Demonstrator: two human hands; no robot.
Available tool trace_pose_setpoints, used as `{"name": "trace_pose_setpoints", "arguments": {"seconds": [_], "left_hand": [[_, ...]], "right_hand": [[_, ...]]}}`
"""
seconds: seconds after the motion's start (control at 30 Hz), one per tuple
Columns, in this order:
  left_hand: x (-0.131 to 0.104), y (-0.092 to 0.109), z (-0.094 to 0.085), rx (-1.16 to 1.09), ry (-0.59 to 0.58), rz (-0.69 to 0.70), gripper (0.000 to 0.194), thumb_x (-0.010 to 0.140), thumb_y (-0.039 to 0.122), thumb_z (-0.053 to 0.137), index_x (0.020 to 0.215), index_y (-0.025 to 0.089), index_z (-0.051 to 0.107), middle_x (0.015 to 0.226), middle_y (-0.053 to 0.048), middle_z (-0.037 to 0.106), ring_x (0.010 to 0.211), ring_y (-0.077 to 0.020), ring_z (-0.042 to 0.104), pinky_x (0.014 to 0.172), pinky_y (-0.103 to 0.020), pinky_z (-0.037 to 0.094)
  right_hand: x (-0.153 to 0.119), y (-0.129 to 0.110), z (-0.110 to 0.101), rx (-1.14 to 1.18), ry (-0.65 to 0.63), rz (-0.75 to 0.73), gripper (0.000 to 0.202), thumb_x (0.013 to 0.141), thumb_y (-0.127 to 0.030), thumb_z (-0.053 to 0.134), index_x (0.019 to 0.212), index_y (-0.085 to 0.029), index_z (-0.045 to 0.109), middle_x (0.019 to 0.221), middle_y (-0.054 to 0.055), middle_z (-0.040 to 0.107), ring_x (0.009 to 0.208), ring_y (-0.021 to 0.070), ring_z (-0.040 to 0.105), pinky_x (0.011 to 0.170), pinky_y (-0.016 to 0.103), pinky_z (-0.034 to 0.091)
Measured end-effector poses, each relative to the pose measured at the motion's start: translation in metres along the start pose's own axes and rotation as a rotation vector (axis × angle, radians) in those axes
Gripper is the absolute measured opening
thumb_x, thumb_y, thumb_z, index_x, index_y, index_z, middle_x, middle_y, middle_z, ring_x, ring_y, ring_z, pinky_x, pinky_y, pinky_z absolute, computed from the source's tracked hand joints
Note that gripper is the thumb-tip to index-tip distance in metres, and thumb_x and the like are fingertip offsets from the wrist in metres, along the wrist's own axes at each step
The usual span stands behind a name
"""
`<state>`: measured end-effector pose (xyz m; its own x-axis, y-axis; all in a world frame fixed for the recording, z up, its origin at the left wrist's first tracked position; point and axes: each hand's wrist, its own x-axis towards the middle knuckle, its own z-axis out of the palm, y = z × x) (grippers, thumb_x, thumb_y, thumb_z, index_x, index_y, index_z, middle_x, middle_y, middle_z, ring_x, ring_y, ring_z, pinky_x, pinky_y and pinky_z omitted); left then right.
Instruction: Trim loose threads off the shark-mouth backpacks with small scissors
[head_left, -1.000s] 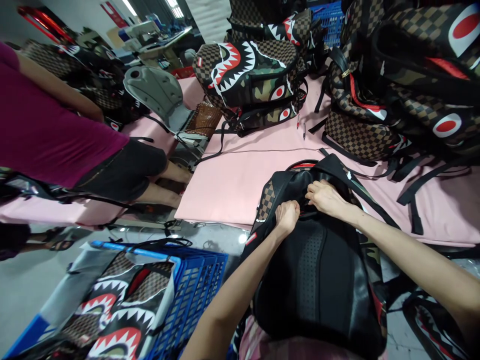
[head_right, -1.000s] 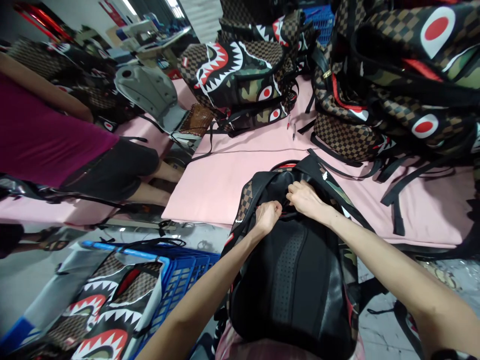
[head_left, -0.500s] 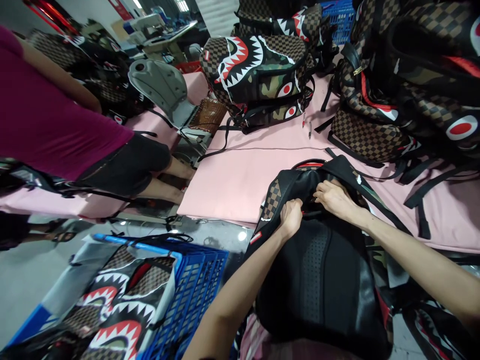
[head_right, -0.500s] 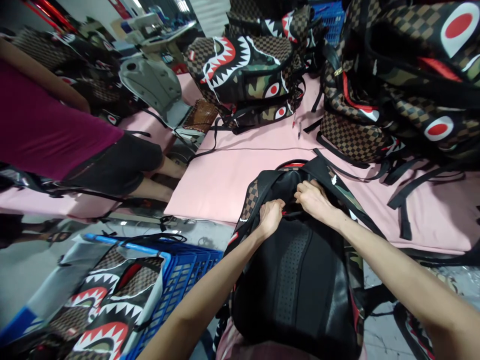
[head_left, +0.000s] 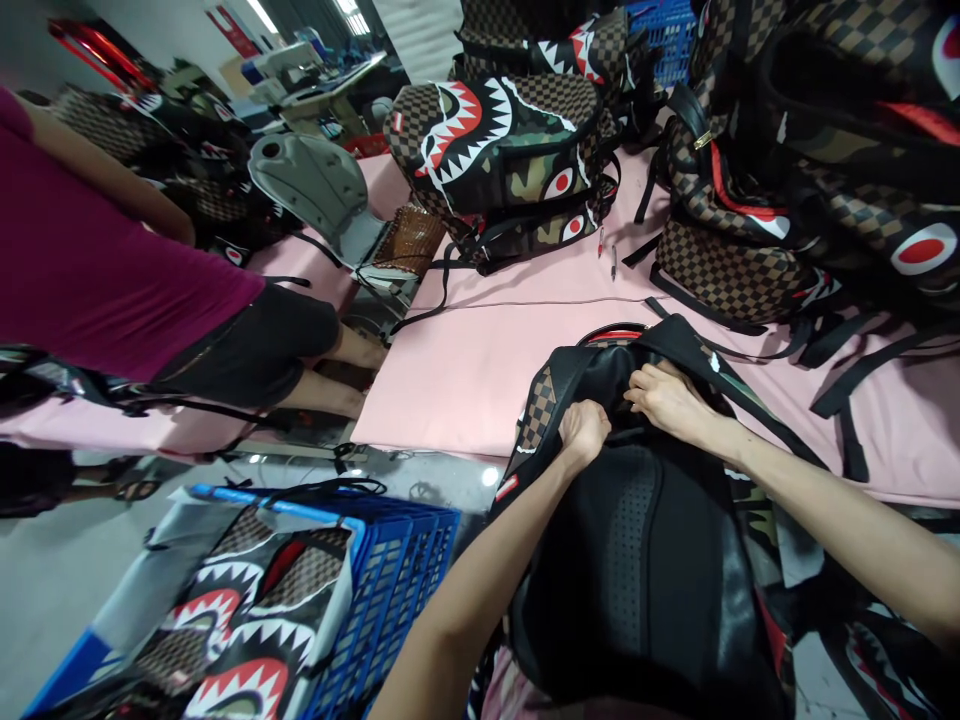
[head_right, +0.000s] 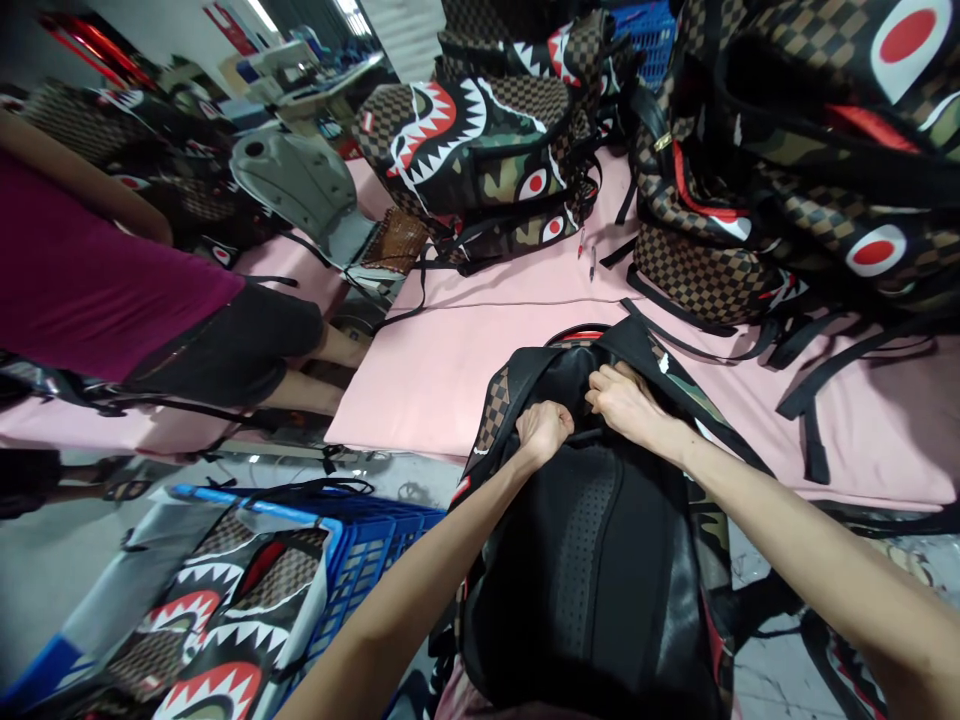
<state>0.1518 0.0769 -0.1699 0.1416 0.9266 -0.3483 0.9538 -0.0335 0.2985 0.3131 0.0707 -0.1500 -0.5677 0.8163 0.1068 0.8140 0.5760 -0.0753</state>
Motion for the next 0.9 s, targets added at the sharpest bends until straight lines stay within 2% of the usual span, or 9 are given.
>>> {"name": "trace_pose_setpoints", "arguments": {"seconds": [0.3, 0.63, 0.7, 0.77, 0.83, 0.9], "left_hand": [[-0.004, -0.002, 0.000, 0.017, 0.030, -0.008, 0.022, 0.073, 0.021, 0.051, 0.075, 0.027, 0.072, 0.079, -0.006, 0.071, 0.077, -0.0205, 0.065, 0.062, -0.025, 0.042], [0.000, -0.006, 0.004, -0.033, 0.063, 0.039, 0.020, 0.075, 0.020, 0.050, 0.074, 0.024, 0.070, 0.075, -0.005, 0.068, 0.074, -0.0189, 0.063, 0.063, -0.025, 0.042], [-0.002, -0.010, 0.000, -0.094, 0.086, 0.086, 0.021, 0.080, 0.021, 0.048, 0.079, 0.023, 0.069, 0.083, -0.003, 0.068, 0.075, -0.0158, 0.062, 0.064, -0.023, 0.042], [-0.007, -0.019, -0.006, -0.248, 0.130, 0.175, 0.022, 0.085, 0.023, 0.045, 0.083, 0.020, 0.067, 0.089, -0.002, 0.066, 0.079, -0.0126, 0.061, 0.070, -0.020, 0.043], [-0.012, -0.029, -0.013, -0.404, 0.184, 0.284, 0.029, 0.089, 0.026, 0.040, 0.077, 0.017, 0.065, 0.086, -0.002, 0.065, 0.083, -0.0113, 0.059, 0.081, -0.020, 0.043], [-0.016, -0.038, -0.020, -0.440, 0.221, 0.374, 0.033, 0.091, 0.025, 0.036, 0.073, 0.016, 0.062, 0.085, -0.002, 0.064, 0.088, -0.0119, 0.058, 0.089, -0.023, 0.040]], "right_hand": [[0.010, -0.003, 0.014, -0.012, -0.042, -0.051, 0.011, 0.082, -0.022, 0.057, 0.076, -0.016, 0.065, 0.084, 0.007, 0.057, 0.085, 0.0209, 0.046, 0.073, 0.033, 0.030], [0.014, -0.004, 0.017, -0.036, -0.035, -0.064, 0.015, 0.083, -0.017, 0.053, 0.071, -0.016, 0.062, 0.079, 0.008, 0.057, 0.083, 0.0217, 0.048, 0.072, 0.034, 0.033], [0.011, -0.006, 0.013, -0.004, -0.011, -0.003, 0.015, 0.084, -0.018, 0.052, 0.075, -0.016, 0.063, 0.081, 0.008, 0.058, 0.084, 0.0221, 0.050, 0.075, 0.034, 0.035], [0.005, -0.006, 0.007, 0.098, 0.044, 0.100, 0.014, 0.086, -0.020, 0.050, 0.083, -0.016, 0.063, 0.085, 0.008, 0.060, 0.085, 0.0215, 0.052, 0.077, 0.033, 0.037], [0.000, -0.004, 0.000, 0.257, 0.124, 0.239, 0.017, 0.088, -0.025, 0.049, 0.096, -0.016, 0.061, 0.091, 0.008, 0.062, 0.087, 0.0202, 0.055, 0.078, 0.031, 0.040], [-0.005, -0.001, -0.005, 0.383, 0.172, 0.377, 0.028, 0.085, -0.032, 0.053, 0.108, -0.016, 0.057, 0.099, 0.008, 0.062, 0.089, 0.0202, 0.057, 0.078, 0.030, 0.042]]}}
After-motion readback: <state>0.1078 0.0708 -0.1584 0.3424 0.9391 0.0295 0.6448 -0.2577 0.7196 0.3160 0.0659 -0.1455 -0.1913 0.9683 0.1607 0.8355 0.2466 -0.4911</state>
